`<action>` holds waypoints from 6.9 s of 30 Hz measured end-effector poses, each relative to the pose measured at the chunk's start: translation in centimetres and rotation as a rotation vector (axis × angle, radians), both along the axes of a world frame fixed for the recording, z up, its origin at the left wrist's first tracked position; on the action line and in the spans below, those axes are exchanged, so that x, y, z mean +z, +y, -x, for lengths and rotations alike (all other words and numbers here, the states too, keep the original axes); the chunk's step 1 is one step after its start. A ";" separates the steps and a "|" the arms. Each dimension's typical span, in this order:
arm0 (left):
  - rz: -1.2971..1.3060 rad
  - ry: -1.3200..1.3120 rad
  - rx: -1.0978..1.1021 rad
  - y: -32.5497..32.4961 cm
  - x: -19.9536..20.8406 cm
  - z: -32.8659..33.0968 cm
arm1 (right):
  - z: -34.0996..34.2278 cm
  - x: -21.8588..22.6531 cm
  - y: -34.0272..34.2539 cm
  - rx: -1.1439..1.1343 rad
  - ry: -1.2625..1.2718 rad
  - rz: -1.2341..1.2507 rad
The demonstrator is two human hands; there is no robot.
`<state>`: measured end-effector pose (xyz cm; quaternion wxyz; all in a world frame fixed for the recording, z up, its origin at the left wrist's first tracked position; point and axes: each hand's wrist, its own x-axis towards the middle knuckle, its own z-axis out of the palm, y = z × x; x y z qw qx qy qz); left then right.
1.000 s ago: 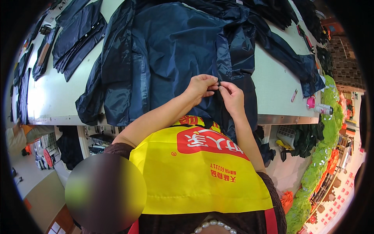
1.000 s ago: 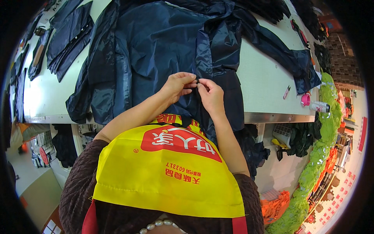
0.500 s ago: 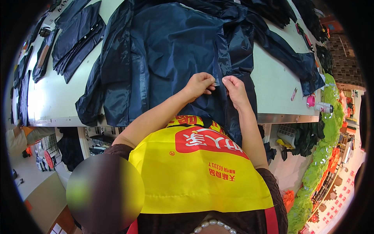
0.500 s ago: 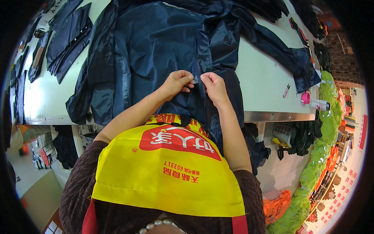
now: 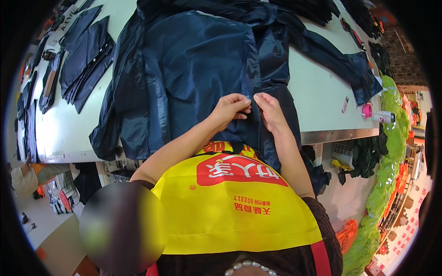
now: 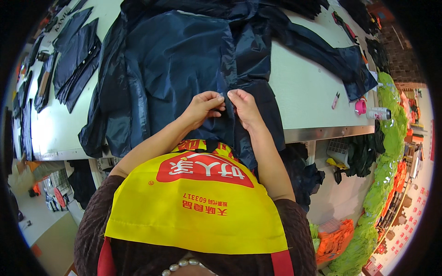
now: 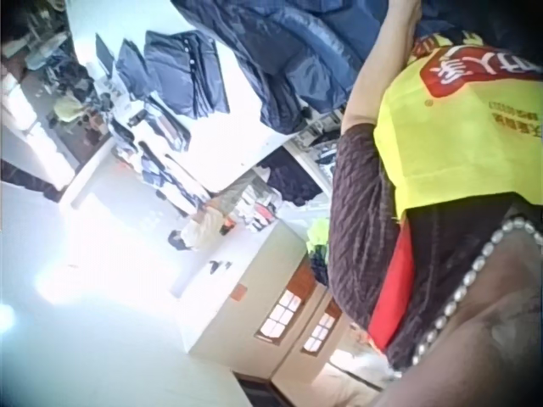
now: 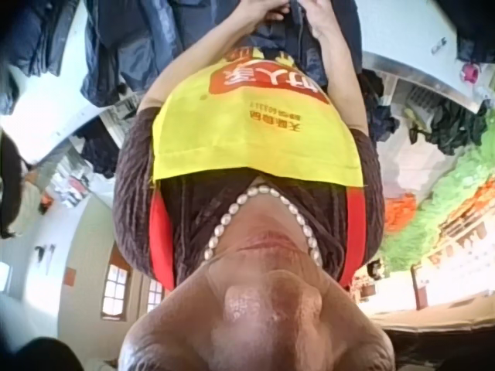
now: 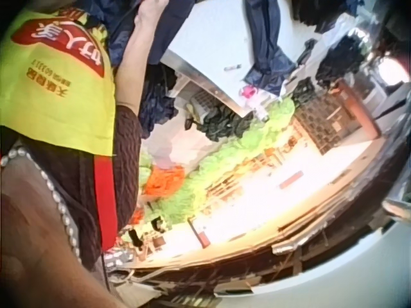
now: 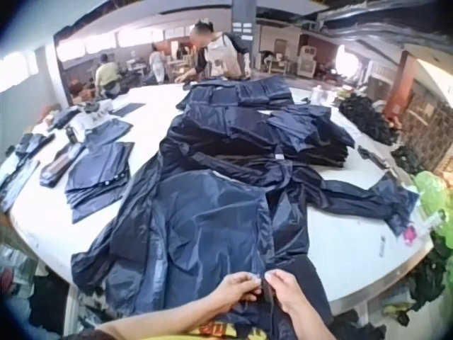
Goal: The person folds a black jacket on a table, aligns the sleeves and edges, and places it into a clear plastic bag. They then add the packaged jacket to a stack of similar items.
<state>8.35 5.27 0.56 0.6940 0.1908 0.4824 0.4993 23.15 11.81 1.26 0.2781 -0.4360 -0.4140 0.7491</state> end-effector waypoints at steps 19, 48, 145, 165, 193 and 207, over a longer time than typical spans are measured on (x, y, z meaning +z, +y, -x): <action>0.057 0.055 0.160 0.2 -1.0 -1.6 | -34.4 -7.4 22.7 -0.479 -1.708 -0.473; 0.097 -0.160 0.153 -0.7 -2.2 -1.5 | -4.9 1.4 -5.5 0.110 -0.193 0.294; -0.237 0.659 -0.110 -4.5 3.4 -2.9 | -2.9 8.7 -7.2 0.711 -0.818 -1.559; -0.080 0.350 -0.183 -3.5 4.7 -1.7 | -2.9 9.5 -7.6 0.371 -0.638 -1.071; -0.300 0.321 0.001 -4.8 4.9 -2.2 | -4.0 -0.5 -11.5 -0.153 0.263 -0.323; -0.160 1.287 0.215 -13.2 3.0 7.1 | -0.3 1.0 -10.0 0.122 0.220 0.647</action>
